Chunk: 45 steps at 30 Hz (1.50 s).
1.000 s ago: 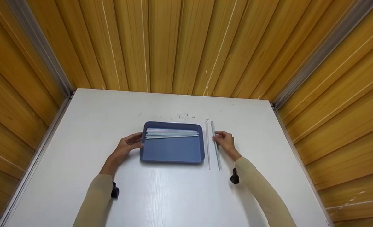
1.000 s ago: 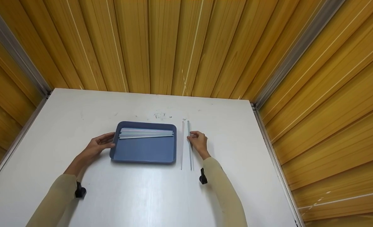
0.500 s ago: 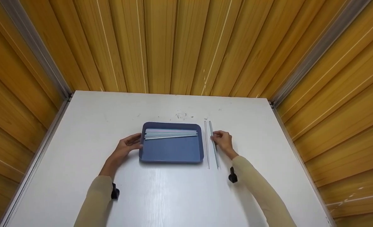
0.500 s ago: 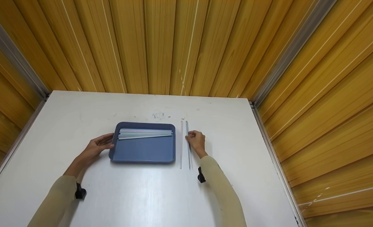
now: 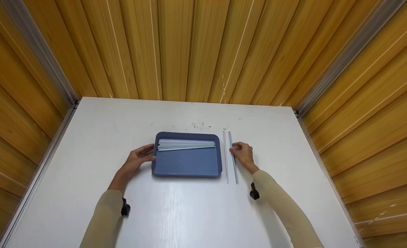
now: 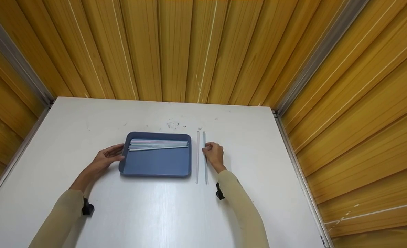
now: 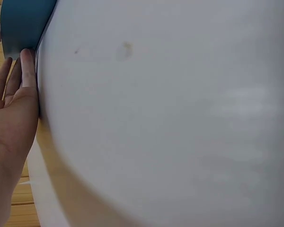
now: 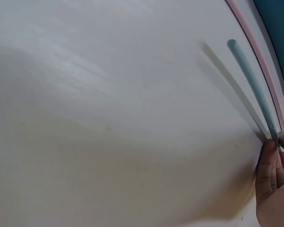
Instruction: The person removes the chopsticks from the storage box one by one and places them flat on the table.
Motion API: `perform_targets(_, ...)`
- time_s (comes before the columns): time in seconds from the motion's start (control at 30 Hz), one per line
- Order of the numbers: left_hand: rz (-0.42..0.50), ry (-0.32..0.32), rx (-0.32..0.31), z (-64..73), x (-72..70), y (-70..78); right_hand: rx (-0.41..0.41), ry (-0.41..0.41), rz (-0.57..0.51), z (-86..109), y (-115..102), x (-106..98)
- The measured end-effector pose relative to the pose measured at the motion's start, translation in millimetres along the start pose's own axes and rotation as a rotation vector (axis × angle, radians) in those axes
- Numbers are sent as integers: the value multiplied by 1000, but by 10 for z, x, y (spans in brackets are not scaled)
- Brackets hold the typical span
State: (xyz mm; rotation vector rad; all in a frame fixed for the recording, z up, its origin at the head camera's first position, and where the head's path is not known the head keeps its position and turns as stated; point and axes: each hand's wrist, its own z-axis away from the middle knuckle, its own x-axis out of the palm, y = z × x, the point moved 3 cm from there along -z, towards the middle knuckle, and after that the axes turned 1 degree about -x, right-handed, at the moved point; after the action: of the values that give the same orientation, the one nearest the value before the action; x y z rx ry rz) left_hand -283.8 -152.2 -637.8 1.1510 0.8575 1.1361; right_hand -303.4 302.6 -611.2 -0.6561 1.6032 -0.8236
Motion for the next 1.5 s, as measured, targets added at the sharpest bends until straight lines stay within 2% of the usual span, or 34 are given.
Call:
perform_targets(0.27, 0, 3, -7, -38, -4, 1, -48, 3, 19, -36, 22, -1)
perform_targets(0.67, -7, 7, 2, -28, 7, -4, -73, 19, 10, -20, 58, 22)
perform_targets(0.9, 23, -5, -9, -40, 51, -15, -102, 5, 24, 2, 20, -51)
perform_targets(1.0, 33, -6, -16, -37, 57, -8, -178, -5, 41, -19, -120, -113)
perform_targets(1.13, 31, -4, -13, -31, 43, -6, -301, -47, 62, -77, -412, -168)
perform_targets(1.3, 16, -6, 0, -15, 13, -9, -363, -147, 68, -172, -753, -132)
perform_targets(1.5, 14, 3, 4, -9, -5, -4, -426, -261, 119, -253, -1124, 31)
